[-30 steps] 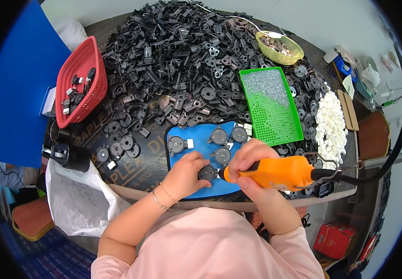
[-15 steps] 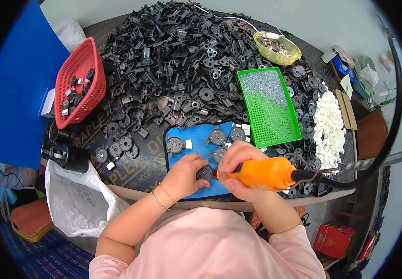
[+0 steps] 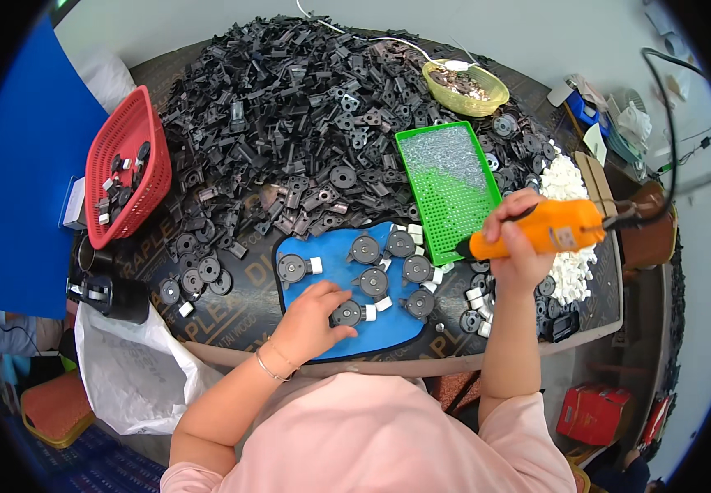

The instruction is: Assembling small black plastic mechanical components on a workbench using an electric screwdriver and manual joining.

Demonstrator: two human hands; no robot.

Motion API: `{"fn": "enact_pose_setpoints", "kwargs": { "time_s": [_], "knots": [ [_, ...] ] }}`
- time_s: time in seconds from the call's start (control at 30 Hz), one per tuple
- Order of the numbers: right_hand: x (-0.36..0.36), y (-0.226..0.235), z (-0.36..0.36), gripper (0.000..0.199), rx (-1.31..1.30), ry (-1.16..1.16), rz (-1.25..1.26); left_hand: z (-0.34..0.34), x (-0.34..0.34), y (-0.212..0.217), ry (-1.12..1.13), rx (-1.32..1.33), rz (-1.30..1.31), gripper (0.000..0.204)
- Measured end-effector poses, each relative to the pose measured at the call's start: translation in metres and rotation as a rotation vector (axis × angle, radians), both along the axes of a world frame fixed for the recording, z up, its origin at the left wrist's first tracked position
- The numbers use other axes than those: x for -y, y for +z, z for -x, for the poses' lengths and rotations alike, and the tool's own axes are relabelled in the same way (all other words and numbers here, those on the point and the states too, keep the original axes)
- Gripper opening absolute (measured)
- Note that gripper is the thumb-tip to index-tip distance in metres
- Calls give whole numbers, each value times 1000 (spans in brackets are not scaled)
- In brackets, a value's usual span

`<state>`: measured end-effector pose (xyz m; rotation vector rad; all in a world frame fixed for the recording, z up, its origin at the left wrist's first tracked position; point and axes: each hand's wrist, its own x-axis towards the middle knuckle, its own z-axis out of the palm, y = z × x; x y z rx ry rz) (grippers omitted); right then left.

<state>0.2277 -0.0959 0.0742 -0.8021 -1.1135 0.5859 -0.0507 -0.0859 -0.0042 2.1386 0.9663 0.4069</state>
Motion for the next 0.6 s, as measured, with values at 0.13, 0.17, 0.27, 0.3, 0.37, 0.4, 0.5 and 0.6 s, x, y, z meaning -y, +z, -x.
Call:
{"fn": "enact_pose_setpoints", "kwargs": {
  "time_s": [0.13,0.17,0.27,0.3,0.37,0.4,0.5,0.6],
  "knots": [
    [-2,-13,-18,22,-11,-57,107,1,2,-2,15,34,-6,57],
    [-2,-16,-17,22,-9,-59,106,1,3,-2,16,30,-17,59],
    [-2,-22,-14,22,-24,-33,139,-2,4,-4,20,36,-34,59],
    [-3,-23,-14,22,-25,-34,140,-3,4,-5,20,35,-33,59],
    [-3,-26,-15,22,-8,-54,130,-4,3,-4,0,40,-56,60],
    [-3,-27,-16,22,-9,-54,130,-4,3,-4,1,40,-56,60],
    [-4,-26,-16,21,2,-37,112,-4,3,-3,4,39,-43,60],
    [-4,-27,-16,21,20,-41,107,-4,3,-3,6,37,-54,60]
  ]
}}
